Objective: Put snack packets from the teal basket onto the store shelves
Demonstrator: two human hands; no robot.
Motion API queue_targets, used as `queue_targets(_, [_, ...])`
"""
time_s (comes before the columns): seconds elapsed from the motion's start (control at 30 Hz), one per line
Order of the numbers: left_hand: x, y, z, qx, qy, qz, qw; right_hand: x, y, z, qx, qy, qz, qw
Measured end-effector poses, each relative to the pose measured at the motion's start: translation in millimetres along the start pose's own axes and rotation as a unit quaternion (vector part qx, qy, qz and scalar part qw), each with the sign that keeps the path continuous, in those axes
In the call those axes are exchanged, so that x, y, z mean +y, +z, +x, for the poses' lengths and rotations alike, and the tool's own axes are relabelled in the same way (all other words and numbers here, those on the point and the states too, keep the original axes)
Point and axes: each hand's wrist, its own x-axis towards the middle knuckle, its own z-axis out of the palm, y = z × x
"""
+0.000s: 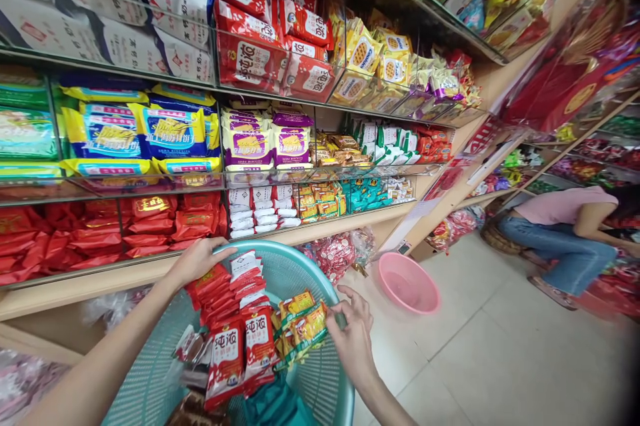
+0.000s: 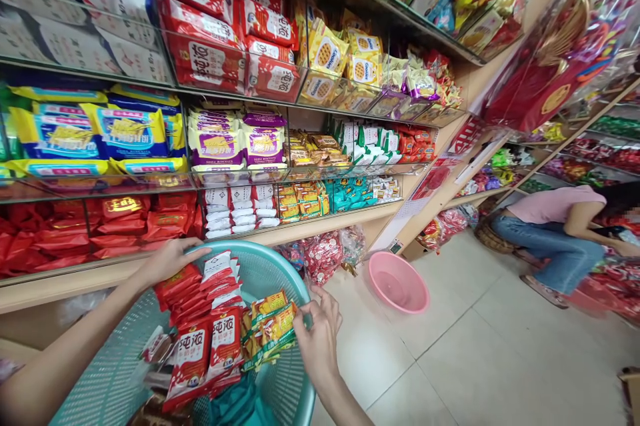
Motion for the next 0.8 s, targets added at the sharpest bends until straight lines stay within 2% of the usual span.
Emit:
queue_targets(0.3, [-3,1.2,0,-0.006,-0.006,0.012,1.0,2,1,-2,-0.028,-0.028,-0.059,0.997])
queue_targets(0.4, [-2,0.8,-1,-0.005,-0.003,0.012,1.0,3,-1,-3,-0.024,-0.069,-0.06,0.996])
queue_targets(0.47, [-1,0.5,-1,-0.005,-0.002,0.012,1.0,1,-7,-1,-0.046,-0.121,-0.065,0.989])
queue_targets(0.5, [0,0.3,-1,-0.004,-0.001,0.012,1.0,-1,-12,1,-0.08,-0.155,-0.067,0.982])
queue_targets(0.57, [1,0.2,-1,0.0,0.001,0.011,1.0,-8,-24,8,-0.196,-0.218,-0.076,0.953])
queue_targets(0.67, [2,0.4,-1,0.006,0.002,0.008,1.0,-23,-36,25,-0.385,-0.255,-0.115,0.879])
queue_targets(0.73, [2,0.8,-1,0.006,0.0,0.004,1.0,-33,-34,38,-0.457,-0.258,-0.152,0.837])
queue_targets(0.8, [1,1.4,-2,0.005,0.002,0.0,1.0,-40,-25,50,-0.499,-0.268,-0.179,0.805])
